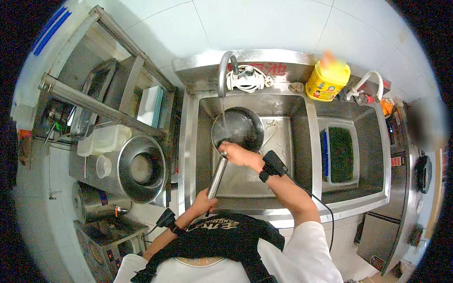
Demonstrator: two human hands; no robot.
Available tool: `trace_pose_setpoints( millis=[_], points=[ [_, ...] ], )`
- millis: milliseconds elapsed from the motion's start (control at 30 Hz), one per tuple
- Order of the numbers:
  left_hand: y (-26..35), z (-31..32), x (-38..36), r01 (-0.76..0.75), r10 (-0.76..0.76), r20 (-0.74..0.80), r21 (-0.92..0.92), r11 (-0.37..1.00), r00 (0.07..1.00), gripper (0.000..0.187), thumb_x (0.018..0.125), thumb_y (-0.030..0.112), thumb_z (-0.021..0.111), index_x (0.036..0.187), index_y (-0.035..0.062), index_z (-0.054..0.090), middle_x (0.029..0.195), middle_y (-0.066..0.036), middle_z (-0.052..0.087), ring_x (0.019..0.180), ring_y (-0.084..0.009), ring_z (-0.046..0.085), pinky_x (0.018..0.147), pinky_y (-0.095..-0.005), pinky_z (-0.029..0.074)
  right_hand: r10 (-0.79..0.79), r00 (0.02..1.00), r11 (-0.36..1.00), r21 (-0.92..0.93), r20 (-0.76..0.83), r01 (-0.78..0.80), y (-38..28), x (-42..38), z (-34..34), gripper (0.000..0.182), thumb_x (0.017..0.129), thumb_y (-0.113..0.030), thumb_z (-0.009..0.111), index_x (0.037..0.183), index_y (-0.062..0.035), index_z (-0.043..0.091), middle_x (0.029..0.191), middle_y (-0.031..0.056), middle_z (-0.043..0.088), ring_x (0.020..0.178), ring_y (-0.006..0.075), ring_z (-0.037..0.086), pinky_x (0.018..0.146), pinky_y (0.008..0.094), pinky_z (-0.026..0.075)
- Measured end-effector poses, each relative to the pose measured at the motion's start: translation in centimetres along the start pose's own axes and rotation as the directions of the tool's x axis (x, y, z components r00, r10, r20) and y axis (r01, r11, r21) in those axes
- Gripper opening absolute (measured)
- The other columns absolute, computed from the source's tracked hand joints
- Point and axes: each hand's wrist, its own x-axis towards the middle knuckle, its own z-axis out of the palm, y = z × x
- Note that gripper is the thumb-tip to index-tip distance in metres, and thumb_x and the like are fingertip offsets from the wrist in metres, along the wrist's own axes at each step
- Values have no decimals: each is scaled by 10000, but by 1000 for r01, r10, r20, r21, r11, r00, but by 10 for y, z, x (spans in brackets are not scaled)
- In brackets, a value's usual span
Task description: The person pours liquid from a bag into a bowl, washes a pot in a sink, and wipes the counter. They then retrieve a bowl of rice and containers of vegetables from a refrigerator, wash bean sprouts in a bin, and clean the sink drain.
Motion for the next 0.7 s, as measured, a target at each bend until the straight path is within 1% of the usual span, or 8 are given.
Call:
trace_pose_setpoints(
  millis=[267, 333, 367, 400, 567, 600, 667, 700],
  points=[
    [-32, 6, 6, -45, 57, -42, 245, 969, 998, 222, 700, 136, 569, 820, -25, 475, 522, -62, 516, 426, -152, 517, 392, -297, 410, -284, 847, 795, -604, -450, -55, 30, 10, -23, 205, 735, -79, 488, 907, -13, 579, 942, 147, 542, 915, 282, 525, 790, 337, 438],
    [-9, 12, -4, -83, 96, -56, 195, 977, 994, 188, 699, 107, 575, 802, -5, 465, 517, -56, 487, 411, -144, 482, 372, -288, 390, -79, 697, 726, -520, -713, -450, 67, 15, -15, 94, 702, -114, 521, 752, -83, 594, 679, 74, 552, 658, 236, 548, 583, 379, 455],
    [-19, 8, 2, -160, 179, -67, 225, 961, 982, 175, 697, 69, 565, 817, 3, 456, 505, -49, 463, 407, -138, 471, 363, -284, 385, 42, 680, 376, -619, -732, -689, 161, 22, 31, 143, 705, -99, 509, 816, -69, 592, 865, 104, 562, 868, 241, 526, 741, 356, 438],
    [-4, 15, -5, -102, 124, -154, 146, 984, 980, 206, 690, 50, 562, 847, -12, 444, 519, -62, 471, 411, -145, 486, 366, -289, 392, 23, 905, 497, -780, -426, -380, 67, -16, -17, 109, 691, -96, 510, 768, -61, 579, 829, 110, 556, 850, 258, 523, 713, 353, 443],
    [-57, 0, 26, -86, 159, -272, 261, 961, 949, 356, 670, 73, 565, 951, -95, 425, 600, -123, 535, 412, -205, 533, 395, -316, 429, 534, 842, 831, -133, -79, -540, 46, -30, 44, 301, 741, -286, 505, 892, -46, 608, 930, 177, 561, 950, 343, 500, 787, 423, 404],
    [-77, -9, 39, -92, 168, -277, 269, 959, 946, 356, 670, 73, 565, 951, -95, 425, 600, -123, 535, 412, -205, 533, 395, -316, 429, 140, 984, 944, -284, -110, -166, 107, -11, 90, 391, 797, -356, 474, 994, -34, 575, 1008, 192, 559, 968, 345, 516, 824, 441, 401],
    [-109, -21, 66, 15, 250, -347, 610, 792, 904, 479, 650, 96, 576, 1031, -137, 404, 701, -181, 573, 503, -266, 576, 489, -358, 467, 504, 819, 654, 741, -274, -154, 37, -1, 72, 535, 846, -462, 419, 1020, 37, 508, 945, 196, 559, 879, 294, 554, 779, 427, 426],
    [-12, 6, 14, 153, -68, -222, 393, 907, 973, 562, 628, 119, 589, 1081, -144, 387, 810, -229, 584, 653, -314, 600, 612, -376, 473, 502, 819, 656, 739, -278, -151, 38, 11, 76, 535, 846, -462, 419, 1020, 37, 508, 945, 196, 559, 879, 294, 554, 779, 427, 426]
  ],
)
